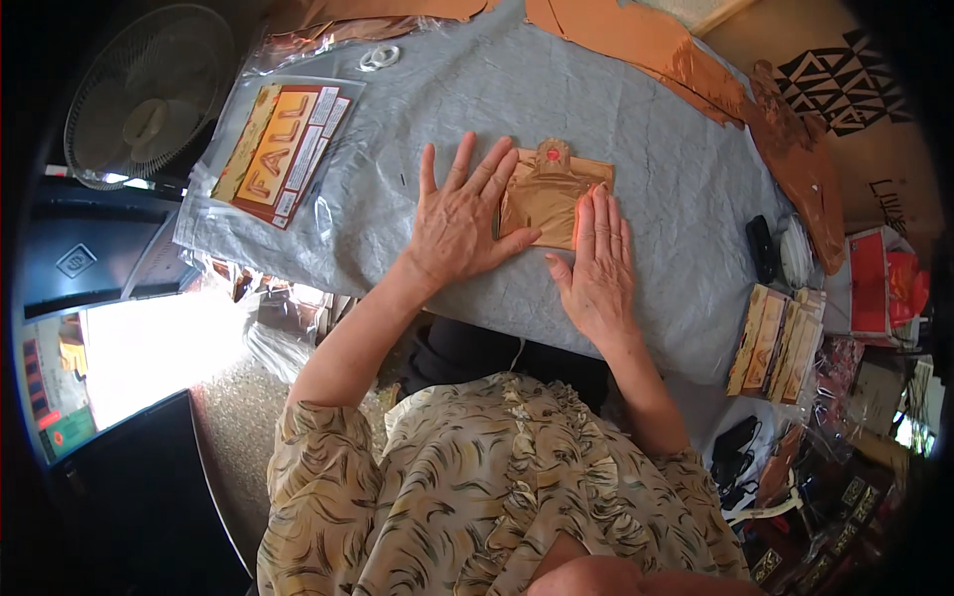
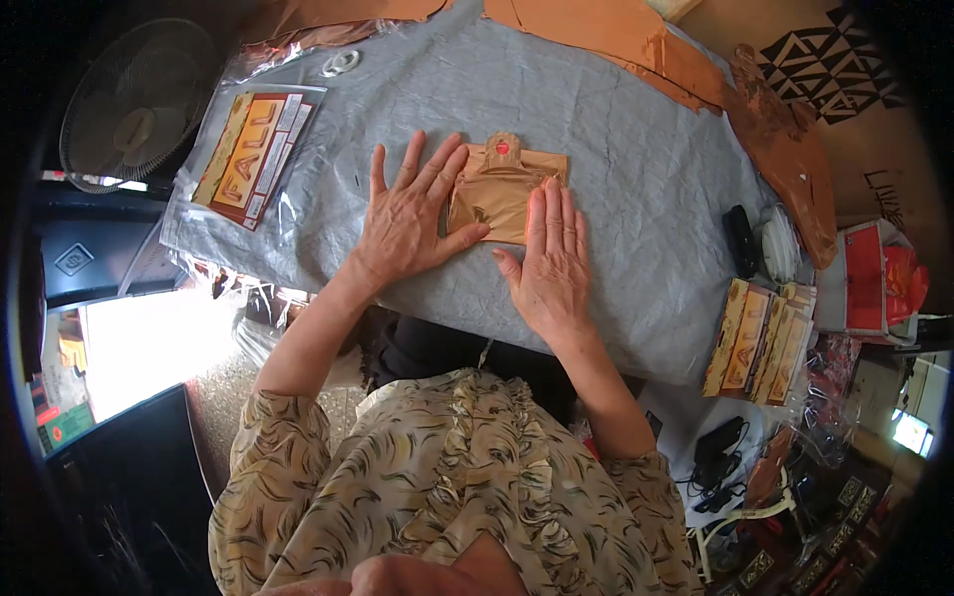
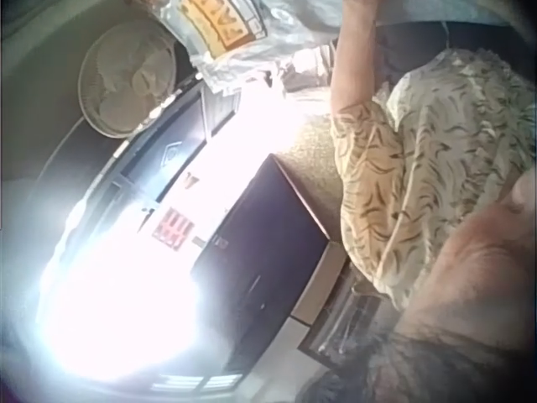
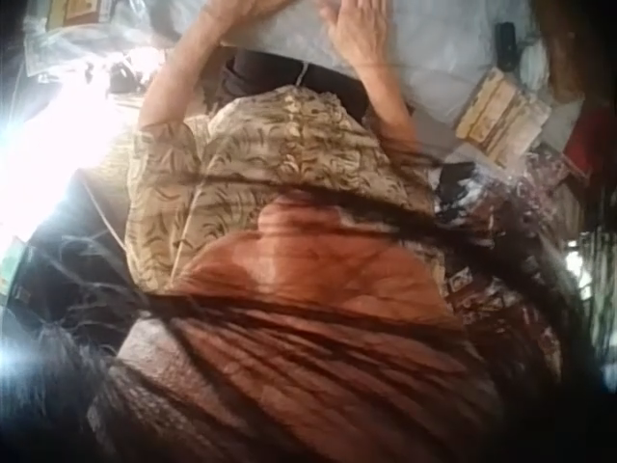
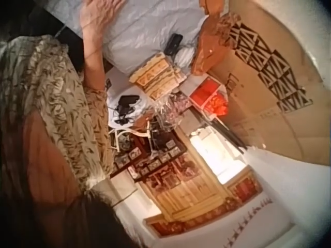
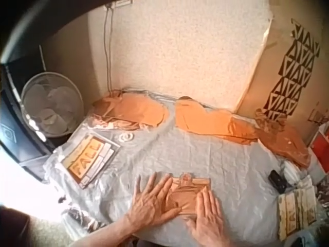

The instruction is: Packing flat copper-colored decorative items into plastic sleeves and cardboard envelopes.

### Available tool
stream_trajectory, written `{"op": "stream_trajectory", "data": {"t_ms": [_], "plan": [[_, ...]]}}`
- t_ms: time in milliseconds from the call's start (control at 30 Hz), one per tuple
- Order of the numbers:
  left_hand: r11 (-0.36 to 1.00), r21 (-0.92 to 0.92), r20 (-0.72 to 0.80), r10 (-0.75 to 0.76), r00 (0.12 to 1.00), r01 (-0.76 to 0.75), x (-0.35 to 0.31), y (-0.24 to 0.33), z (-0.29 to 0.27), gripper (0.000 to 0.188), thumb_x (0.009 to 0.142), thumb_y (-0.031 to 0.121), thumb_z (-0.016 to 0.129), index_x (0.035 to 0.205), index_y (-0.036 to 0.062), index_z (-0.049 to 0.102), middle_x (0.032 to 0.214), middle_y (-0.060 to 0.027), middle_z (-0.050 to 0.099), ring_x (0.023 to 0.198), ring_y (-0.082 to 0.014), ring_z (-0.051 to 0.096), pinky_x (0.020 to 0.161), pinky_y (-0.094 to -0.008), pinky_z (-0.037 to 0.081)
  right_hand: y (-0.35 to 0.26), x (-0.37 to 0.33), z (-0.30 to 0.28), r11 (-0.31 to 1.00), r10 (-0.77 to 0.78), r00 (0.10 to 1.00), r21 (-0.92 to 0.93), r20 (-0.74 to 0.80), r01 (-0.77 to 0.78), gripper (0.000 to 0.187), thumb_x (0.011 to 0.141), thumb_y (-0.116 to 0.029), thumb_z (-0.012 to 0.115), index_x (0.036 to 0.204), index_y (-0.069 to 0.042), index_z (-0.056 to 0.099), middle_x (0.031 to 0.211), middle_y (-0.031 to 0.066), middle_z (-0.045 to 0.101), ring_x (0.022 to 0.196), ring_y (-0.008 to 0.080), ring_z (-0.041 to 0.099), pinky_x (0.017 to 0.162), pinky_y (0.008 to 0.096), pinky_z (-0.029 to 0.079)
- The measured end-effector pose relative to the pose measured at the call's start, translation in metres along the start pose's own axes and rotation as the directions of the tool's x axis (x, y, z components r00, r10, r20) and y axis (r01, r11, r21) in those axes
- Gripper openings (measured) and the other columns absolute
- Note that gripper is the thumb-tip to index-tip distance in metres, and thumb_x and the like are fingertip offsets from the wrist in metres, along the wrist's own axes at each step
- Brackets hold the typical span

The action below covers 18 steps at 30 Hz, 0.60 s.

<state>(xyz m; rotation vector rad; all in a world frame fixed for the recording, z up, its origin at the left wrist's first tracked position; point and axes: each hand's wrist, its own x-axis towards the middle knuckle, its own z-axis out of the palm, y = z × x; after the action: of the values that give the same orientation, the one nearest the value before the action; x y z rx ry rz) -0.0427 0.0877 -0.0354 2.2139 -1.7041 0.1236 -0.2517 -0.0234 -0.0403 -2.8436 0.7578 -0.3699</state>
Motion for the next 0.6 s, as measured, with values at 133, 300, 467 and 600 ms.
{"op": "stream_trajectory", "data": {"t_ms": [133,300,467,600], "plan": [[0.998,-0.009,-0.019,-0.064,0.998,0.064,-0.002,-0.013,-0.001,0.103,0.091,0.077,0.058,0.163,0.0065,0.038,0.171,-0.0071,0.035,0.162,-0.0377,0.020,0.125,-0.0693,0.001,0.000,-0.001,0.002,0.999,0.001,1.000,0.042,-0.002,-0.001,0.087,0.104,-0.046,0.057,0.166,0.002,0.018,0.174,0.0218,0.020,0.160,0.0418,0.019,0.130,0.0527,0.018],[0.979,-0.089,-0.109,-0.195,0.975,0.185,-0.011,-0.013,-0.004,0.090,0.100,0.064,0.055,0.167,0.0087,0.030,0.175,-0.0062,0.027,0.162,-0.0367,0.018,0.124,-0.0715,0.002,0.001,-0.001,0.004,0.999,0.009,1.000,0.032,-0.015,-0.008,0.087,0.104,-0.044,0.059,0.166,0.003,0.019,0.173,0.0225,0.021,0.160,0.0417,0.020,0.130,0.0524,0.018],[0.995,-0.076,-0.072,0.059,0.996,-0.065,-0.006,0.026,-0.005,0.071,0.102,0.045,0.061,0.164,0.0185,0.039,0.173,-0.0049,0.032,0.163,-0.0315,0.018,0.125,-0.0681,-0.002,0.001,-0.001,0.002,0.998,0.028,0.999,0.054,-0.031,-0.026,0.087,0.103,-0.044,0.060,0.164,0.005,0.022,0.172,0.0242,0.024,0.160,0.0413,0.020,0.130,0.0521,0.019],[0.996,-0.083,-0.229,-0.005,0.973,-0.014,0.011,0.031,-0.001,0.044,0.090,0.031,0.078,0.131,0.0173,0.068,0.146,-0.0026,0.061,0.151,-0.0309,0.041,0.116,-0.0591,0.024,-0.001,-0.002,0.002,0.998,0.026,0.999,0.049,-0.027,-0.024,0.086,0.102,-0.043,0.061,0.163,0.006,0.025,0.171,0.0252,0.025,0.160,0.0398,0.022,0.130,0.0513,0.019]]}}
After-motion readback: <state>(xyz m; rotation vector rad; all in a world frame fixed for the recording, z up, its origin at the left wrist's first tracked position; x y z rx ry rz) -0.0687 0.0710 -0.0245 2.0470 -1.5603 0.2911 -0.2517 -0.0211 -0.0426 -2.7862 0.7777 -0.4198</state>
